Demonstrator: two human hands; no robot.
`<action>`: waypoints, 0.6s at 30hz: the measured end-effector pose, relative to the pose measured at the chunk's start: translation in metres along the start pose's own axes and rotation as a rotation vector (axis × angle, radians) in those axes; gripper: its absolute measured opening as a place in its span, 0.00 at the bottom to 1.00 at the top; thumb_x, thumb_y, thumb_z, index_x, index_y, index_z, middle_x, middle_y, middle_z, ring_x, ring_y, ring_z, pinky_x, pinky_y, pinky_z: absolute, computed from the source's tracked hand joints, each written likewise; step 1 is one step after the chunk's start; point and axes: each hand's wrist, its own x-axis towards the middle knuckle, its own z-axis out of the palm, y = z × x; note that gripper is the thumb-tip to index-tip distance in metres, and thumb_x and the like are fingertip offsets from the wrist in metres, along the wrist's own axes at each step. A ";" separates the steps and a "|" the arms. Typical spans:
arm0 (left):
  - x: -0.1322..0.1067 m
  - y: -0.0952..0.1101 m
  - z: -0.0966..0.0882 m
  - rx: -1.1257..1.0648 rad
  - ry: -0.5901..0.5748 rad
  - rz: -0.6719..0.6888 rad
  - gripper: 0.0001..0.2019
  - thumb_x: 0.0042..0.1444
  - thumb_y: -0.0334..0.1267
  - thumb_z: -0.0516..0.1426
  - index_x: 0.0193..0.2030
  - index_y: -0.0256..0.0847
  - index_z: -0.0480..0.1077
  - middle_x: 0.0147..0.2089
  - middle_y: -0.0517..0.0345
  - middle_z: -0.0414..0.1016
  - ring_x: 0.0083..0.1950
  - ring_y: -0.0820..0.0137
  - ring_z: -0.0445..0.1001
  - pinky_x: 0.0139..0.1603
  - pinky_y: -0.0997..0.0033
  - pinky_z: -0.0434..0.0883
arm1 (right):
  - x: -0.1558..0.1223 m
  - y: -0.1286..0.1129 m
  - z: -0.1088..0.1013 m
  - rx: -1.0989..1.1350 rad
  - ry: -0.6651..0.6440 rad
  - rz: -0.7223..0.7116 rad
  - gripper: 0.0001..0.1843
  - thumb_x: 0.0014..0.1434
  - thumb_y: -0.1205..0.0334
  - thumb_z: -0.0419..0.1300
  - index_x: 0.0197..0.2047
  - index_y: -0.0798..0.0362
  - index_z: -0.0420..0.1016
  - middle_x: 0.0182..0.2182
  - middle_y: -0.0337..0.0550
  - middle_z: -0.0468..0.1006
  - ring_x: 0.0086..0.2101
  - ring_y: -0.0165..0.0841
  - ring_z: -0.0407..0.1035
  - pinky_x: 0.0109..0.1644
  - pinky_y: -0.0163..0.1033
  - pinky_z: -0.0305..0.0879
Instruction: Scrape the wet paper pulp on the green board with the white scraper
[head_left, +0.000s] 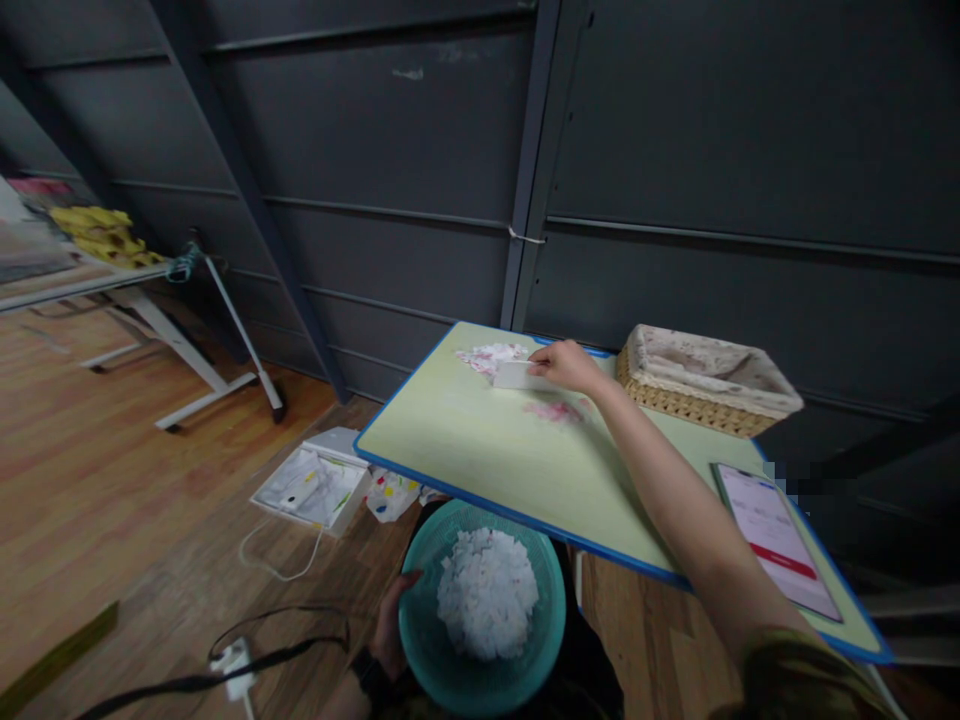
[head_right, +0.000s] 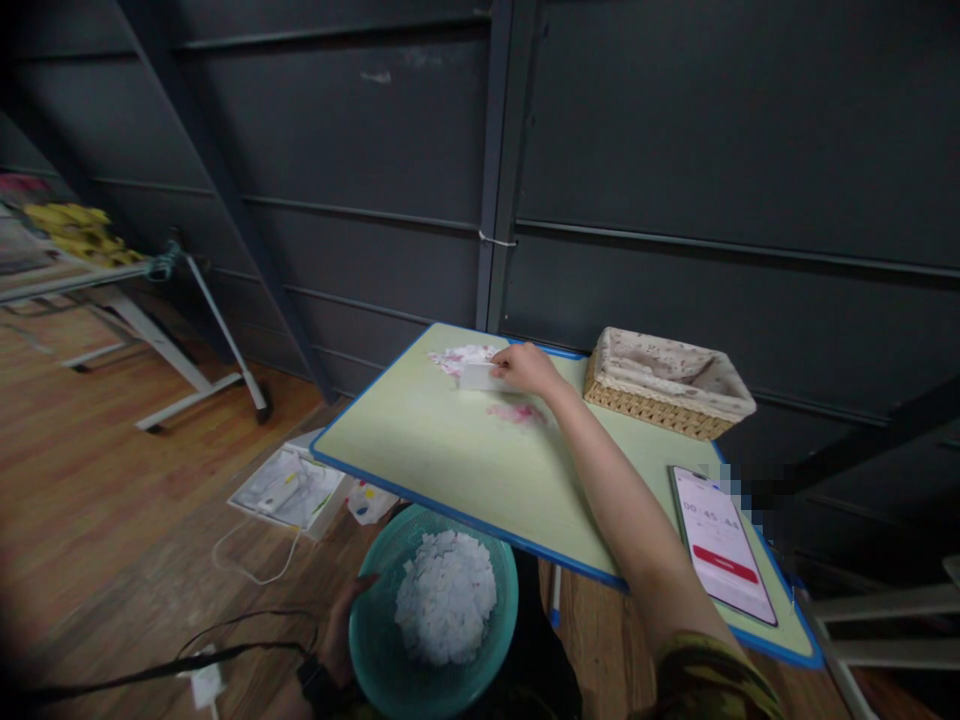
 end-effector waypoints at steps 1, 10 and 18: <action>0.000 0.000 0.000 0.008 0.020 0.025 0.03 0.50 0.40 0.61 0.32 0.47 0.74 0.29 0.59 0.86 0.44 0.49 0.82 0.43 0.53 0.77 | 0.000 0.000 -0.001 0.009 0.005 0.004 0.12 0.58 0.62 0.55 0.32 0.53 0.80 0.30 0.48 0.80 0.32 0.37 0.70 0.33 0.37 0.48; 0.007 -0.004 -0.003 -0.012 0.138 0.069 0.17 0.39 0.40 0.65 0.39 0.43 0.74 0.32 0.58 0.86 0.40 0.48 0.83 0.44 0.52 0.76 | -0.002 -0.010 0.001 -0.096 0.030 0.093 0.12 0.58 0.65 0.54 0.30 0.55 0.79 0.30 0.49 0.80 0.31 0.35 0.68 0.31 0.38 0.44; 0.010 -0.004 -0.008 -0.072 0.109 0.022 0.17 0.45 0.39 0.62 0.45 0.43 0.74 0.34 0.56 0.86 0.43 0.48 0.82 0.46 0.50 0.73 | -0.003 -0.009 -0.002 -0.068 0.005 0.027 0.11 0.58 0.64 0.55 0.30 0.54 0.78 0.29 0.46 0.79 0.29 0.33 0.67 0.31 0.37 0.45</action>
